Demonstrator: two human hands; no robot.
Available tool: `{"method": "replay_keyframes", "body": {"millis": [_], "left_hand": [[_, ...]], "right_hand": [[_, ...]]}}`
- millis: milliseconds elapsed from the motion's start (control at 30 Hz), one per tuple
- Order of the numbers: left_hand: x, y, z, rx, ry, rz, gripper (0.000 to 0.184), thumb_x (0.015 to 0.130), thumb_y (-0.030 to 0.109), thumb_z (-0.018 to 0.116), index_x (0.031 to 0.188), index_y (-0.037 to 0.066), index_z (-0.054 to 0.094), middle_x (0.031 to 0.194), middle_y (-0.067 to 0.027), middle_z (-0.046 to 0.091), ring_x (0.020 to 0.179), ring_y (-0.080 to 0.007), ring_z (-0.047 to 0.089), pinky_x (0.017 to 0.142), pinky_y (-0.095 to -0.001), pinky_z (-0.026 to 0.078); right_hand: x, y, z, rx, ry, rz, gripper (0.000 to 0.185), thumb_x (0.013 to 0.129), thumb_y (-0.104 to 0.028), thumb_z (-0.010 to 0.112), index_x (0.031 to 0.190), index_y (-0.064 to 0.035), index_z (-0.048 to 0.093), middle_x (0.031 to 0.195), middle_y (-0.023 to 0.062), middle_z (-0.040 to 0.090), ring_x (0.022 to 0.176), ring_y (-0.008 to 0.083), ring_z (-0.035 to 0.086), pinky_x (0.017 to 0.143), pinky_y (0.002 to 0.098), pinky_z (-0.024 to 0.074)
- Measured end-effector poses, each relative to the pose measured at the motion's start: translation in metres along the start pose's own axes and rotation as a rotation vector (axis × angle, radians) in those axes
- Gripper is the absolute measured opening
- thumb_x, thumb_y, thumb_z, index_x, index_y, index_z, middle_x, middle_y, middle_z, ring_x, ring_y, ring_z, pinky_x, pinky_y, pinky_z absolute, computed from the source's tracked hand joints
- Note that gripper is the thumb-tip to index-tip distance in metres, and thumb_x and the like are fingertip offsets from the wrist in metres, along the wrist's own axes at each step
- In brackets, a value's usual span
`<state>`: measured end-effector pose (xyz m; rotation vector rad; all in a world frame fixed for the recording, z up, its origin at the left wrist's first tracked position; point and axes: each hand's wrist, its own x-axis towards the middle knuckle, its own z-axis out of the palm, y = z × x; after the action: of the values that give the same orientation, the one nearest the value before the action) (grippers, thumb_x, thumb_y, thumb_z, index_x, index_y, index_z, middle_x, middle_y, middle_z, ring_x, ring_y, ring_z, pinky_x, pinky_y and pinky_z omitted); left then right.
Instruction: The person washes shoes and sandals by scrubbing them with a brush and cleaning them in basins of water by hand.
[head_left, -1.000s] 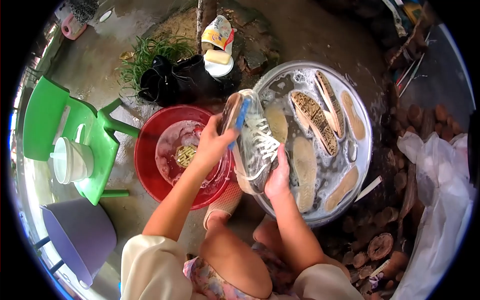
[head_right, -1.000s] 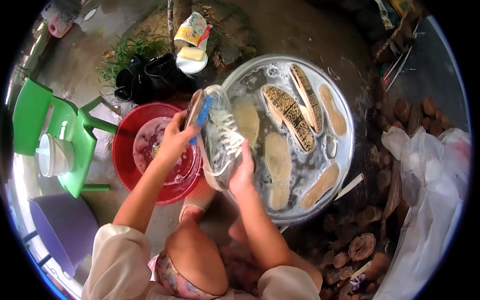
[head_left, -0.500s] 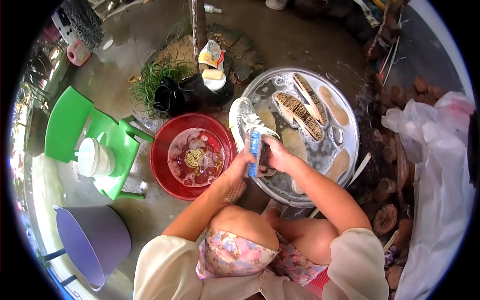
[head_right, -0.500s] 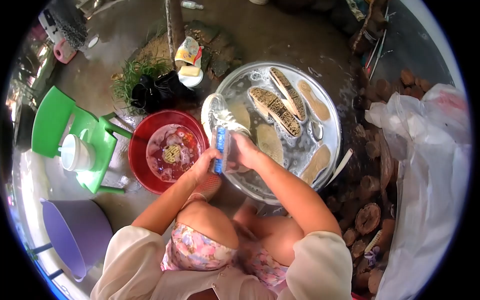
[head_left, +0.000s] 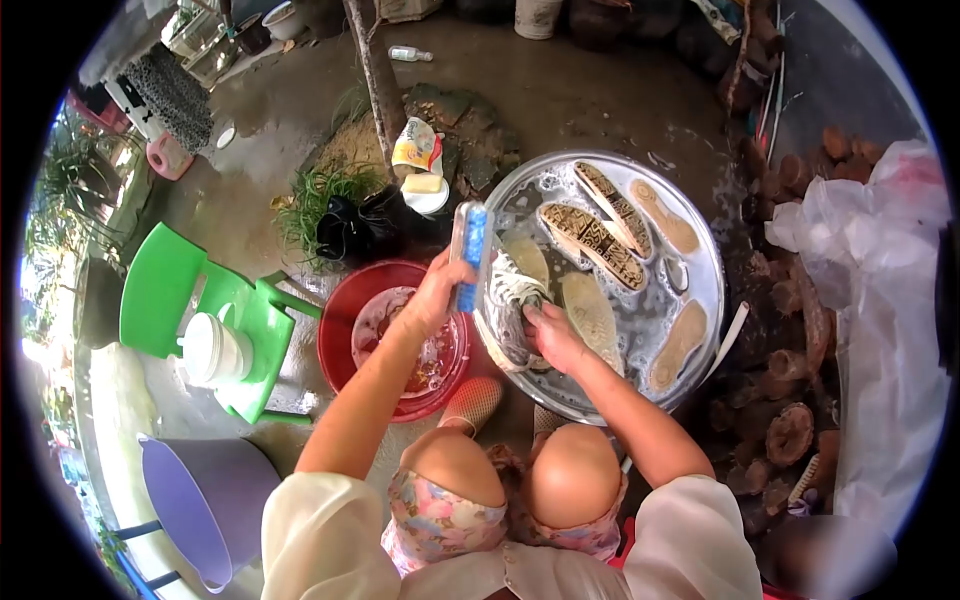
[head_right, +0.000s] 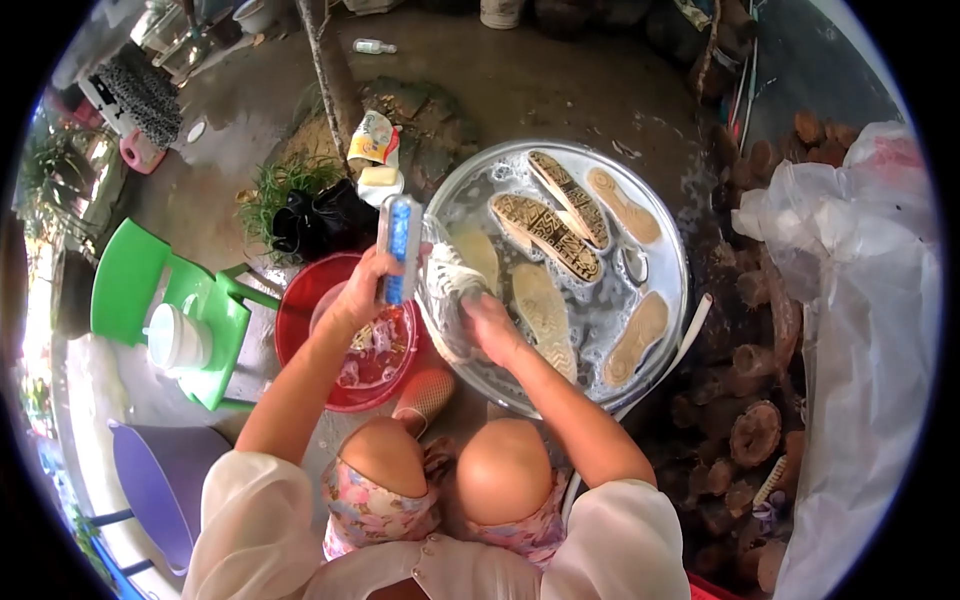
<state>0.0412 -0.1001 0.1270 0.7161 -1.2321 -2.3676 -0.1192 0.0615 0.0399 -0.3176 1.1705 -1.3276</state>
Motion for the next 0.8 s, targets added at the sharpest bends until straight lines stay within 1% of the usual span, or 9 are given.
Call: {"method": "replay_keyframes", "body": {"millis": [200, 367, 433, 533, 567, 600, 667, 767, 800], "left_hand": [[0.01, 0.035, 0.025, -0.03, 0.016, 0.195, 0.054, 0.072, 0.014, 0.052, 0.121, -0.007, 0.059, 0.113, -0.0156, 0.066, 0.103, -0.025, 0.062, 0.095, -0.0333, 0.048], [0.017, 0.016, 0.016, 0.075, 0.062, -0.013, 0.061, 0.073, 0.014, 0.057, 0.129, -0.006, 0.045, 0.108, -0.016, 0.064, 0.097, -0.0251, 0.064, 0.089, -0.0356, 0.053], [0.01, -0.001, 0.023, 0.329, 0.127, -0.158, 0.063, 0.073, 0.016, 0.063, 0.13, -0.004, 0.045, 0.106, -0.0162, 0.064, 0.095, -0.0262, 0.064, 0.085, -0.0367, 0.054], [0.002, -0.041, 0.029, 0.679, 0.118, -0.194, 0.063, 0.074, 0.024, 0.069, 0.125, -0.004, 0.046, 0.108, -0.0211, 0.059, 0.098, -0.0321, 0.062, 0.086, -0.0404, 0.052], [-0.001, -0.049, 0.04, 1.057, 0.115, -0.001, 0.066, 0.075, 0.028, 0.074, 0.123, -0.006, 0.045, 0.113, -0.0253, 0.051, 0.104, -0.0384, 0.057, 0.09, -0.0432, 0.049], [-0.002, -0.059, 0.047, 1.106, 0.169, 0.12, 0.067, 0.074, 0.027, 0.078, 0.121, -0.006, 0.044, 0.117, -0.0275, 0.045, 0.109, -0.043, 0.053, 0.092, -0.0454, 0.047], [0.001, -0.054, 0.055, 1.163, 0.203, 0.058, 0.064, 0.071, 0.02, 0.08, 0.117, -0.005, 0.043, 0.114, -0.0268, 0.047, 0.107, -0.0445, 0.053, 0.09, -0.0474, 0.048], [0.011, -0.045, 0.06, 1.247, 0.248, 0.028, 0.061, 0.069, 0.017, 0.08, 0.113, -0.004, 0.044, 0.112, -0.0267, 0.049, 0.106, -0.0442, 0.054, 0.089, -0.0479, 0.048], [0.015, -0.043, 0.058, 1.238, 0.268, 0.048, 0.06, 0.068, 0.014, 0.079, 0.113, -0.004, 0.044, 0.108, -0.0262, 0.056, 0.101, -0.0454, 0.058, 0.087, -0.0478, 0.049]], "right_hand": [[0.01, 0.022, -0.004, -0.199, 0.151, -0.141, 0.033, 0.101, -0.027, 0.051, 0.112, 0.0026, 0.061, 0.099, 0.006, 0.064, 0.091, 0.0137, 0.058, 0.08, 0.031, 0.0481], [-0.003, 0.002, 0.01, -0.443, 0.199, -0.169, 0.03, 0.101, -0.023, 0.051, 0.11, 0.0028, 0.062, 0.095, 0.0031, 0.063, 0.087, 0.0123, 0.055, 0.082, 0.0305, 0.0449], [0.005, 0.01, 0.004, -0.435, 0.204, -0.247, 0.027, 0.1, -0.021, 0.051, 0.108, 0.0029, 0.062, 0.089, 0.0024, 0.061, 0.084, 0.0119, 0.054, 0.078, 0.0299, 0.0451], [-0.001, -0.019, 0.019, -0.297, 0.197, -0.076, 0.034, 0.102, -0.026, 0.048, 0.113, 0.0025, 0.063, 0.1, 0.0091, 0.067, 0.088, 0.0154, 0.06, 0.082, 0.031, 0.0478], [0.006, -0.012, 0.016, -0.322, 0.193, -0.191, 0.034, 0.101, -0.024, 0.046, 0.113, 0.0035, 0.063, 0.102, 0.0097, 0.067, 0.09, 0.0155, 0.062, 0.082, 0.0302, 0.0493], [0.007, -0.016, 0.017, -0.224, 0.145, -0.164, 0.034, 0.1, -0.023, 0.046, 0.113, 0.004, 0.063, 0.103, 0.01, 0.067, 0.09, 0.0159, 0.062, 0.082, 0.0302, 0.0497], [0.009, -0.032, 0.018, -0.025, 0.053, -0.117, 0.035, 0.099, -0.022, 0.046, 0.113, 0.005, 0.062, 0.104, 0.0105, 0.067, 0.091, 0.0166, 0.063, 0.082, 0.0303, 0.0506], [-0.001, -0.061, 0.021, -0.006, -0.017, -0.029, 0.033, 0.097, -0.023, 0.048, 0.108, 0.0035, 0.063, 0.101, 0.0091, 0.066, 0.092, 0.0161, 0.064, 0.08, 0.0304, 0.052], [-0.002, -0.066, 0.02, -0.006, -0.031, 0.019, 0.032, 0.097, -0.024, 0.048, 0.107, 0.003, 0.063, 0.1, 0.0092, 0.066, 0.093, 0.016, 0.064, 0.08, 0.0303, 0.0522]]}}
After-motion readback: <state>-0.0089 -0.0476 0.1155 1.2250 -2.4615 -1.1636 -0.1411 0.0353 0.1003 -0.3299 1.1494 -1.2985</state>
